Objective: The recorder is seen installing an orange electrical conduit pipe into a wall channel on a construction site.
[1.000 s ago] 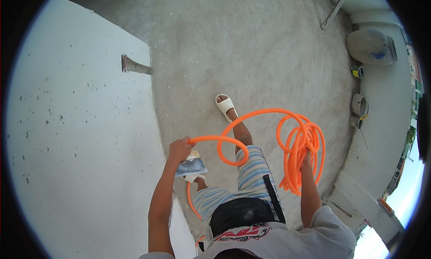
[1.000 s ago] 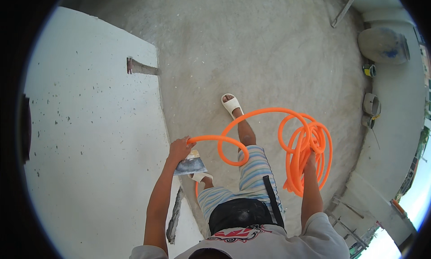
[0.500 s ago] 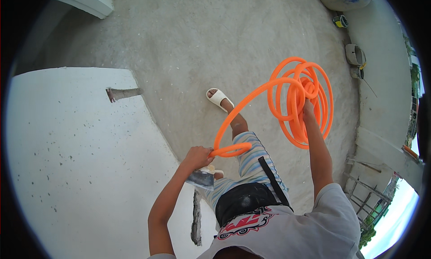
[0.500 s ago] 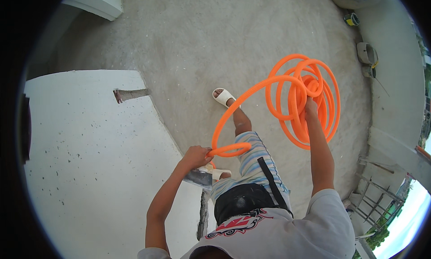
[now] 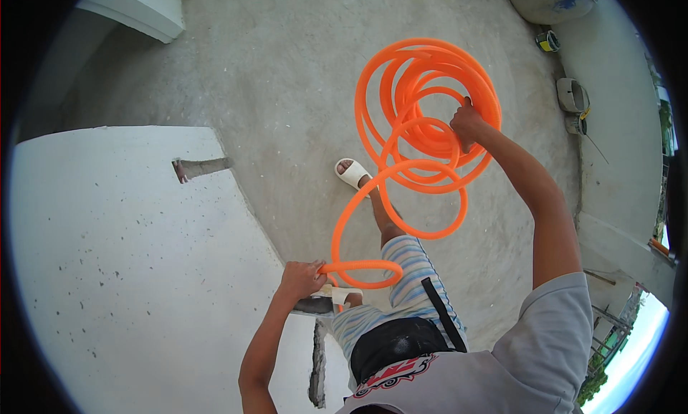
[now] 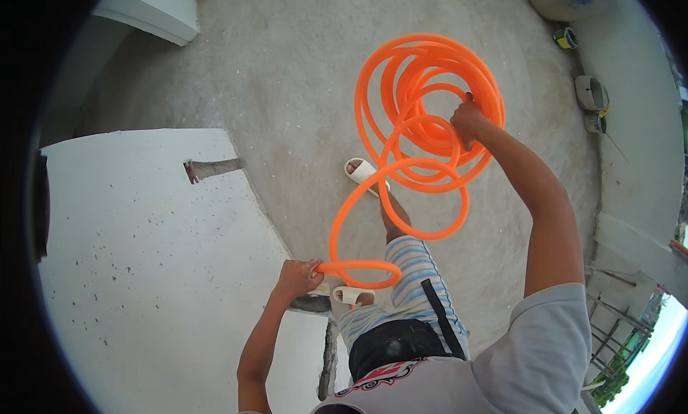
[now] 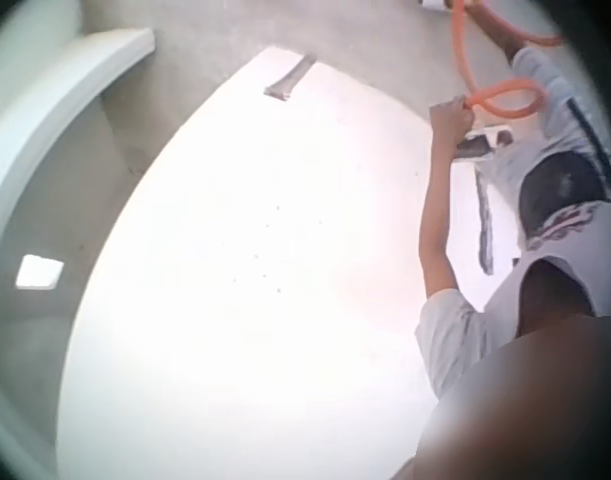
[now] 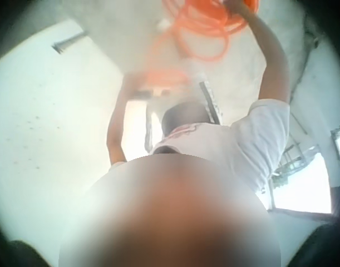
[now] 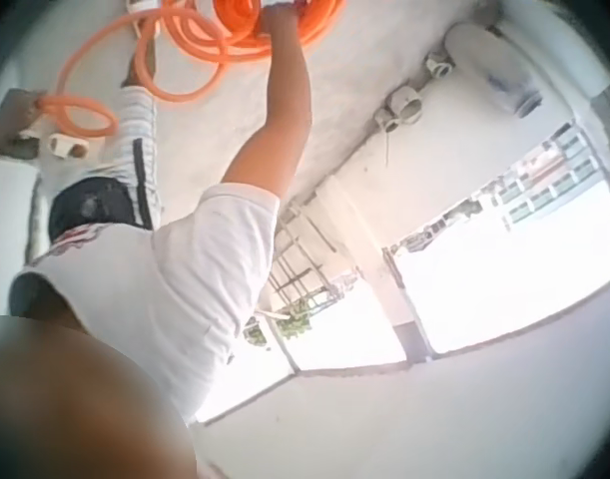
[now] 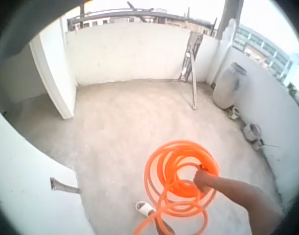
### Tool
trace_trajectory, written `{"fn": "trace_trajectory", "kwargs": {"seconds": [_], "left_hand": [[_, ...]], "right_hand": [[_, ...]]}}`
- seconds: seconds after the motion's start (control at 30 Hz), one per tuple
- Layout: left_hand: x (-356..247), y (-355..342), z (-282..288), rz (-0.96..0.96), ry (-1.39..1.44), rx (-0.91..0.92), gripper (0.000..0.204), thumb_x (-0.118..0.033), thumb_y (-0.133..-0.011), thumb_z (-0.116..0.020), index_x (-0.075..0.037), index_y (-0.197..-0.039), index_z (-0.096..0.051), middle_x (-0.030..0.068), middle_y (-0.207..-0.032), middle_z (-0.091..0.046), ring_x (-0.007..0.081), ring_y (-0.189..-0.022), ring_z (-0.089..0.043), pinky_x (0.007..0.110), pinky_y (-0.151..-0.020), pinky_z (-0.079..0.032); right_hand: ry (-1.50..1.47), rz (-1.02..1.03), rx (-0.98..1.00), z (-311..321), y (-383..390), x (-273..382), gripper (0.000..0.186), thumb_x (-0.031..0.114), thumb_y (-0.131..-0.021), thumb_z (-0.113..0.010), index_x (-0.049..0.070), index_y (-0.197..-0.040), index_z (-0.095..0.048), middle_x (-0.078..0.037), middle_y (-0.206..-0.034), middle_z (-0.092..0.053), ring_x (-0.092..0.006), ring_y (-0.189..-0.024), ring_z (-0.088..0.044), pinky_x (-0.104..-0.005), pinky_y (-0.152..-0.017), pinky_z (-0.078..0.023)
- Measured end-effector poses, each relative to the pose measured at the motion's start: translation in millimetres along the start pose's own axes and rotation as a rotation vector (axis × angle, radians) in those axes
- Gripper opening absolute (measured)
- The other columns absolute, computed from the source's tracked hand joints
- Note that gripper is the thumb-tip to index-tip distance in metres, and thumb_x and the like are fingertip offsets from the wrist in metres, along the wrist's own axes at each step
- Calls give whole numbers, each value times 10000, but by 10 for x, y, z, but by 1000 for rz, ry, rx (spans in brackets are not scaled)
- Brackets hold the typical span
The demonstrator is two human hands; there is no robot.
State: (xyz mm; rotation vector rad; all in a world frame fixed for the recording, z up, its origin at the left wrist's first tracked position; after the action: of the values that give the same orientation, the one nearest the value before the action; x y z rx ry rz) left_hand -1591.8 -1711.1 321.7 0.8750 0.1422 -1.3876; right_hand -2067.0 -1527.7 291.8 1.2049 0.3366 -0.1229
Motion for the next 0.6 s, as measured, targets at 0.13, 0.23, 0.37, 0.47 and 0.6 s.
{"fn": "trace_trajectory", "kwargs": {"seconds": [0.13, 0.23, 0.37, 0.47, 0.6], "left_hand": [[236, -95, -34, 136, 85, -130, 301, -318, -784, -623, -105, -975, -717, 87, -635, -662, 261, -563, -653, 384, -550, -519], [329, -187, -75, 183, 143, -149, 318, -356, -799, -621, -132, -1004, -716, 85, -637, -659, 273, -582, -657, 401, -554, -516], [549, -284, -196, 381, 427, -52, 327, -365, -904, -501, -144, -1059, -685, 177, -1000, -670, 378, -942, -634, 464, -823, -500], [718, -407, -153, 270, 360, -256, 216, -317, -908, -515, -217, -990, -689, 130, -846, -682, 358, -765, -656, 478, -665, -522], [1087, -522, -321, 358, 555, -300, 270, -326, -869, -563, -114, -983, -684, 126, -768, -635, 283, -704, -610, 418, -644, -494]], "right_hand": [[162, 237, 134, 14, -45, 310, 556, 442, -456, -828, 215, -954, -730, 11, -881, -697, -200, -903, -641, -539, -992, -297], [223, 349, 308, -245, 143, 684, 668, 384, -609, -802, 282, -1242, -616, -11, -1206, -642, -277, -1209, -538, -678, -1059, -195], [189, 488, 559, -727, 463, 1012, 471, 381, -798, -662, 198, -1229, -611, -50, -1162, -651, -282, -1189, -530, -638, -983, -326], [28, 470, 581, -891, 545, 942, 451, 385, -809, -649, 178, -1208, -609, -61, -1139, -651, -281, -1170, -534, -618, -988, -331], [-279, 319, 504, -690, 592, 616, 429, 391, -825, -633, 152, -1181, -607, -76, -1107, -650, -280, -1145, -540, -592, -996, -337]]}}
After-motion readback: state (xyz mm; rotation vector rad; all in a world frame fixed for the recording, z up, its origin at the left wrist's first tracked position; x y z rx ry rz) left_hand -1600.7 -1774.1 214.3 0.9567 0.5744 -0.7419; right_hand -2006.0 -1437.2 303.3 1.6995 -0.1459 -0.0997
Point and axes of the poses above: each hand's wrist, its own y-axis away from the middle knuckle, its own z-axis out of the back of the hand, x = y × z, the point moved 5 cm from there along -y, towards the middle knuckle
